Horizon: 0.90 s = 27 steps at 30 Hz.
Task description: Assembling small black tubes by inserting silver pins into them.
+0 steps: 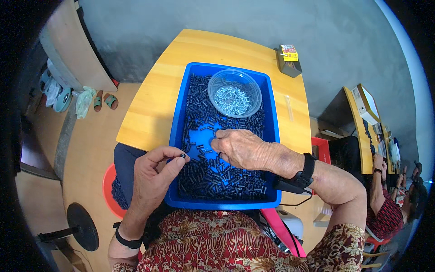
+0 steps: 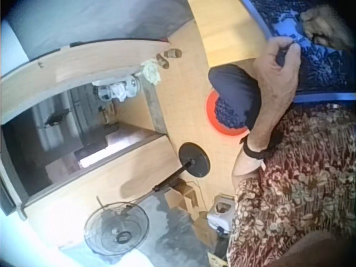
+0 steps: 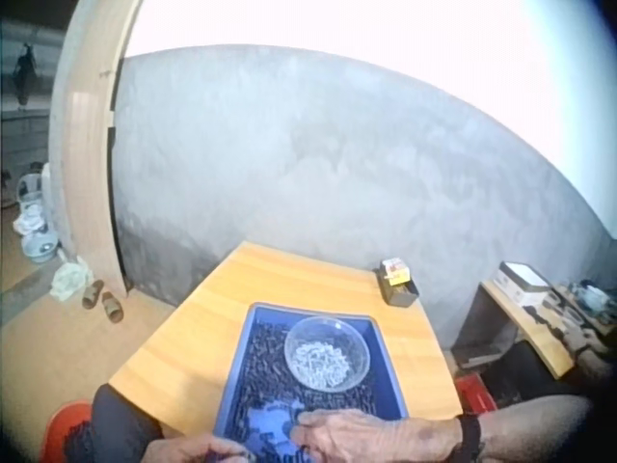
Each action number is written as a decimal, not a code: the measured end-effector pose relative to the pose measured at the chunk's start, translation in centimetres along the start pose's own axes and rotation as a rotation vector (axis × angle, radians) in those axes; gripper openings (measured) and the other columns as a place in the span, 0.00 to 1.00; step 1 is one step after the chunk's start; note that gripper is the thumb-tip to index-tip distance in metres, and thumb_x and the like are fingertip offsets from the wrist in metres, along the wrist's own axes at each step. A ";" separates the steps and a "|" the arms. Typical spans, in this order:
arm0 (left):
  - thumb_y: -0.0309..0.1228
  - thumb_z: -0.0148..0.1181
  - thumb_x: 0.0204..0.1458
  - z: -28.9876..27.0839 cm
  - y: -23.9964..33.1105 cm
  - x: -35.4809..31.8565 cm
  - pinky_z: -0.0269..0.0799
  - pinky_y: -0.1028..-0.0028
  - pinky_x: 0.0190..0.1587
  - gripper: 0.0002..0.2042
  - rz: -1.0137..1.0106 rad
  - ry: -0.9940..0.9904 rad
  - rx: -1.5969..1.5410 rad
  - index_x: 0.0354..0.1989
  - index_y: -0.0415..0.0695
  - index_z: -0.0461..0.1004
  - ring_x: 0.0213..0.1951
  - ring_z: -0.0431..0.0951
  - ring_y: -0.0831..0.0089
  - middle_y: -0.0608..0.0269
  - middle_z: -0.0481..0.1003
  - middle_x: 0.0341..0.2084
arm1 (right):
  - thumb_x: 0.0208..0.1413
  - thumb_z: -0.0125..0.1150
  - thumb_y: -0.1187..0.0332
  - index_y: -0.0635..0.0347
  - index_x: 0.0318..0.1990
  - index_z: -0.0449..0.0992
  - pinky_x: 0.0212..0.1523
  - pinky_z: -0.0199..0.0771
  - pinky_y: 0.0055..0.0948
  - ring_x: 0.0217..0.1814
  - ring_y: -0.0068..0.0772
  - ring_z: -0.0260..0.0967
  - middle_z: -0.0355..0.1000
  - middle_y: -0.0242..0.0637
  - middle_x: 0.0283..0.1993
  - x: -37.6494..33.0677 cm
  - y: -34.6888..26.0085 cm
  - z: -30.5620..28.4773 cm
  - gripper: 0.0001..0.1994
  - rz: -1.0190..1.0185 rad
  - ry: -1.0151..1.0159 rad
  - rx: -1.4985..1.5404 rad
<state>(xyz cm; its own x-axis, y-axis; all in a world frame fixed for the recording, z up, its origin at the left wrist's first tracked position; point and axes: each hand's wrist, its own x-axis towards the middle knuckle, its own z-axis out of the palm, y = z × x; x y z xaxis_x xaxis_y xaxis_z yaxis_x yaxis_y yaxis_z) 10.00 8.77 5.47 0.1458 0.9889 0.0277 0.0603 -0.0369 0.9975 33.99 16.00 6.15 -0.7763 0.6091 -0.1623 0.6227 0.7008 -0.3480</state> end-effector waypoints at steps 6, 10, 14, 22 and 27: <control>0.29 0.63 0.57 0.3 0.0 0.1 0.69 0.80 0.34 0.07 0.036 0.038 -0.005 0.37 0.37 0.79 0.30 0.72 0.86 0.70 0.77 0.25 | 0.52 0.60 0.74 0.64 0.35 0.72 0.40 0.76 0.48 0.39 0.55 0.74 0.71 0.47 0.35 -0.3 0.3 -0.8 0.05 0.022 -0.087 0.141; 0.29 0.64 0.57 0.1 0.3 -0.1 0.68 0.80 0.33 0.07 -0.033 0.025 -0.001 0.38 0.38 0.79 0.29 0.71 0.86 0.72 0.76 0.25 | 0.52 0.60 0.74 0.64 0.35 0.72 0.39 0.76 0.48 0.40 0.56 0.74 0.71 0.47 0.36 0.5 -0.7 -0.3 0.05 -0.055 0.062 0.153; 0.29 0.64 0.57 0.1 -0.2 0.0 0.66 0.81 0.31 0.07 0.001 0.048 -0.017 0.38 0.38 0.79 0.27 0.69 0.88 0.73 0.75 0.24 | 0.52 0.59 0.75 0.65 0.37 0.73 0.40 0.77 0.48 0.40 0.56 0.74 0.71 0.48 0.37 1.2 -1.8 0.3 0.06 -0.103 0.030 0.148; 0.25 0.62 0.59 -0.4 -0.1 0.0 0.70 0.83 0.40 0.06 -0.021 -0.012 -0.028 0.41 0.36 0.78 0.36 0.76 0.85 0.65 0.81 0.35 | 0.51 0.60 0.76 0.64 0.36 0.75 0.40 0.77 0.45 0.41 0.53 0.75 0.72 0.47 0.36 -0.3 -1.5 -0.8 0.05 -0.046 -0.113 0.143; 0.26 0.62 0.59 -0.4 0.2 0.1 0.71 0.82 0.43 0.06 -0.051 -0.018 -0.019 0.41 0.35 0.78 0.38 0.77 0.83 0.64 0.81 0.36 | 0.52 0.60 0.76 0.63 0.35 0.75 0.40 0.75 0.44 0.41 0.52 0.75 0.74 0.45 0.36 -1.2 0.8 -1.4 0.03 0.037 0.041 0.245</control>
<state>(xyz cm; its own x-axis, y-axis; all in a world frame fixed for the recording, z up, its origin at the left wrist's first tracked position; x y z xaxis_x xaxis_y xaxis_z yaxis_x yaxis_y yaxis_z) 9.63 8.94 5.71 0.1608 0.9867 -0.0246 0.0496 0.0168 0.9986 35.54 16.38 7.40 -0.7455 0.6510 -0.1433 0.6046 0.5700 -0.5564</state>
